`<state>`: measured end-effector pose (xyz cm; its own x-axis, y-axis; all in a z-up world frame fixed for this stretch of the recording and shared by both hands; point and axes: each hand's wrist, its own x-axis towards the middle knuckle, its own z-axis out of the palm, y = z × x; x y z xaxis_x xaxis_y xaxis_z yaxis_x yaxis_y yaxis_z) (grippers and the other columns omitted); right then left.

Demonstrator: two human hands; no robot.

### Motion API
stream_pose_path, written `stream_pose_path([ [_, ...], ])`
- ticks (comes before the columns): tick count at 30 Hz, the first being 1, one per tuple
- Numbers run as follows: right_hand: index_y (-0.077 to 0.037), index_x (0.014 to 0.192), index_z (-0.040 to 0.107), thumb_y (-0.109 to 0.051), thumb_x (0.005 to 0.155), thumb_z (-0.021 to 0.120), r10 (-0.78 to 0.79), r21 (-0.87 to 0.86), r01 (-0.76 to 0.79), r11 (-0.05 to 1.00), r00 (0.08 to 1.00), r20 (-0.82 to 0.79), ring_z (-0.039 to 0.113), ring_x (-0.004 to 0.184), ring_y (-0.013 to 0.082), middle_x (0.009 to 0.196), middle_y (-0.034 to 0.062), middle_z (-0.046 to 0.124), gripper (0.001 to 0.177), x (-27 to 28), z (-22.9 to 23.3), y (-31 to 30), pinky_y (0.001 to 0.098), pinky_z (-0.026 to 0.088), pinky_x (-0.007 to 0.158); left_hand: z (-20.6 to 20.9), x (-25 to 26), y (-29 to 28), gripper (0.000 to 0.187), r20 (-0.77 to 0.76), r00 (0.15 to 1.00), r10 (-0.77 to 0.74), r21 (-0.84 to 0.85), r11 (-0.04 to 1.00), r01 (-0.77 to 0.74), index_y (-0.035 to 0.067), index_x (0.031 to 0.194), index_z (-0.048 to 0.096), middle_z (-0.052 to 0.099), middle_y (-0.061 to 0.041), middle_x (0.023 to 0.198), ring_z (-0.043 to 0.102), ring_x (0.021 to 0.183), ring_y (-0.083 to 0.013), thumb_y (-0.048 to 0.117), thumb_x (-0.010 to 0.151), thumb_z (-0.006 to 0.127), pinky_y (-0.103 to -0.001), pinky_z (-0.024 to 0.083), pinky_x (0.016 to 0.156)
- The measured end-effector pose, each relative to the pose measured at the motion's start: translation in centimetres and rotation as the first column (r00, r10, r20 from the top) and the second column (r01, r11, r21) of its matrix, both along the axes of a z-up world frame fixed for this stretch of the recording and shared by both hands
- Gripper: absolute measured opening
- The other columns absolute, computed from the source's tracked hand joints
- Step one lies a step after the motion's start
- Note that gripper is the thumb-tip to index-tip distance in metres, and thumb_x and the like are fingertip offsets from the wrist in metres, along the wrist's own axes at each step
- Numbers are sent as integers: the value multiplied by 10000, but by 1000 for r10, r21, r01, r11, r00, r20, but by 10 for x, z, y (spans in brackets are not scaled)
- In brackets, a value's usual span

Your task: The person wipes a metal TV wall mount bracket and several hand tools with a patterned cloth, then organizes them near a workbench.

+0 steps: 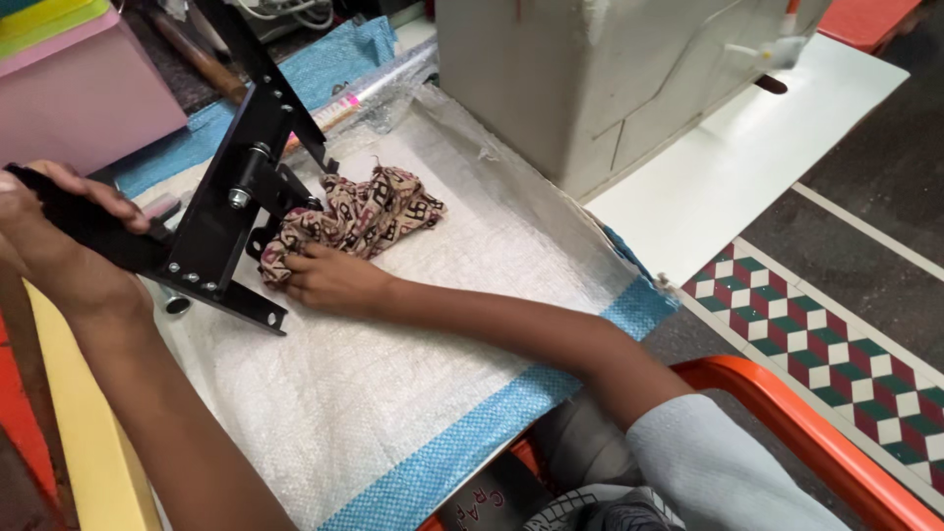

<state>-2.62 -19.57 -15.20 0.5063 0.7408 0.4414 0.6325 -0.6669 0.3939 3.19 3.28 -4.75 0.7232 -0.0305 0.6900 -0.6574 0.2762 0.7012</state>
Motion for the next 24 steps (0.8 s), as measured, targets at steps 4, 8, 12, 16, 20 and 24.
stream_pose_path([
  [4,-130,953,729,-227,832,716,-163,-164,179,970,981,109,546,1032,167,935,-34,697,156,-18,3,1,367,461,1057,-31,32,18,456,-59,990,-126,-23,992,125,34,1020,469,482,-133,791,509,688,-230,454,1195,441,-316,446,665],
  [8,-121,819,730,-240,858,691,-110,35,113,993,990,-88,567,1070,208,896,-10,700,130,-20,-3,5,376,511,942,-66,73,21,396,-45,961,-274,44,960,276,29,1083,494,495,-118,855,523,782,-208,407,1192,445,-302,459,740],
  [12,-83,794,711,-211,796,651,-29,98,32,995,999,-30,584,1023,206,907,40,704,141,-17,-30,-15,363,542,859,-74,107,-17,388,-71,931,-358,-15,934,357,35,1087,497,498,-117,859,524,783,-203,407,1186,449,-290,452,728],
  [16,3,1055,704,-182,851,664,-10,306,39,951,996,-93,585,1022,310,1038,154,681,278,30,-23,-50,443,529,904,-66,80,-3,381,-96,941,-323,-56,946,319,41,1090,500,501,-116,863,525,784,-197,408,1179,453,-278,444,717],
  [20,-53,1153,685,-44,830,705,-186,478,169,862,982,-12,600,1176,343,1153,130,703,323,74,34,-115,451,553,948,-28,35,25,373,-129,965,-228,-70,973,220,46,1094,503,503,-114,867,525,786,-192,408,1173,458,-265,437,705],
  [24,-120,1177,685,-28,1018,694,325,802,-15,597,918,-225,734,1109,198,1156,25,743,183,69,40,-98,377,619,1010,0,0,2,459,-60,997,-51,-12,999,50,43,1022,494,488,-114,788,500,677,-201,485,1142,470,-278,414,621],
])
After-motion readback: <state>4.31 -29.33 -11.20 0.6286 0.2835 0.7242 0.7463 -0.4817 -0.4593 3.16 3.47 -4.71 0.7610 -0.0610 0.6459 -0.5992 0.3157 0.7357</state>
